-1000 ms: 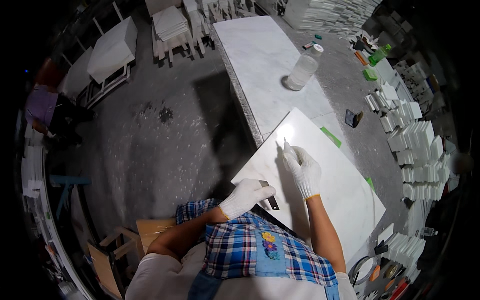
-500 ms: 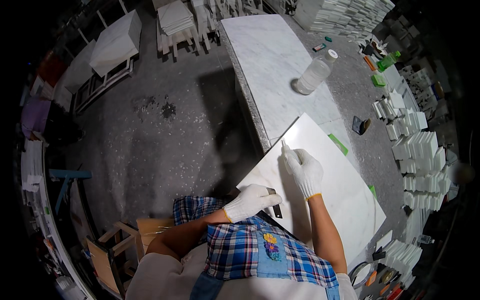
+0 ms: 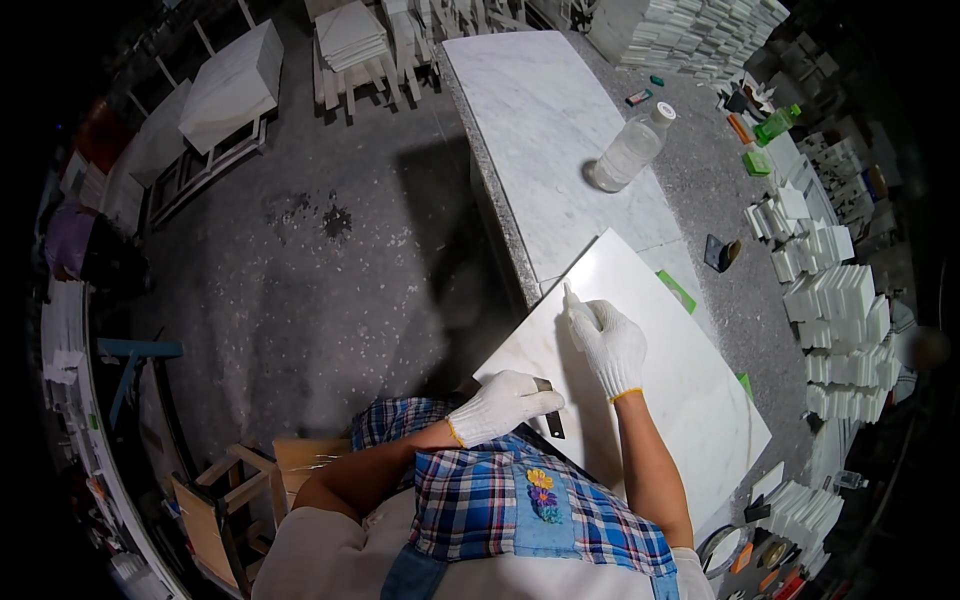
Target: The person scrapes a white rectangular tile with a metal scraper, removing a small amount of material from the surface. They repeatedly scrape the same area and occasionally wipe the tile with a cloth.
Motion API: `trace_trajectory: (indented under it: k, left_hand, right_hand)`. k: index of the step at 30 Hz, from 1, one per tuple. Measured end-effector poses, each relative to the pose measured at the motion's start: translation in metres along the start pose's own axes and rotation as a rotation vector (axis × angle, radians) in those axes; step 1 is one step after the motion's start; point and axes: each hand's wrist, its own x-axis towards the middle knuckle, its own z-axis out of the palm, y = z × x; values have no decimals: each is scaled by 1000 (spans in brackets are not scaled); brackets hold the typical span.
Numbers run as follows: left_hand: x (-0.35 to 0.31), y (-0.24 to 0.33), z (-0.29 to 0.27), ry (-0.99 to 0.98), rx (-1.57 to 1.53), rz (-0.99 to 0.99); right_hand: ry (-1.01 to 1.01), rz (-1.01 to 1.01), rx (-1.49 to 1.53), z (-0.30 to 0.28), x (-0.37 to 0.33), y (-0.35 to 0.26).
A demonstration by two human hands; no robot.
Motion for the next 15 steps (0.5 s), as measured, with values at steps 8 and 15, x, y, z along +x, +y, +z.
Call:
trace_trajectory:
  k: [8,15]
  left_hand:
    - [0,-1,1,4,-11,0]
    - [-1,-1,2,-1,-21,21]
  right_hand:
    - [-5,12,29,-2,-1,-4]
    - [-6,44,22,-1,2,-5]
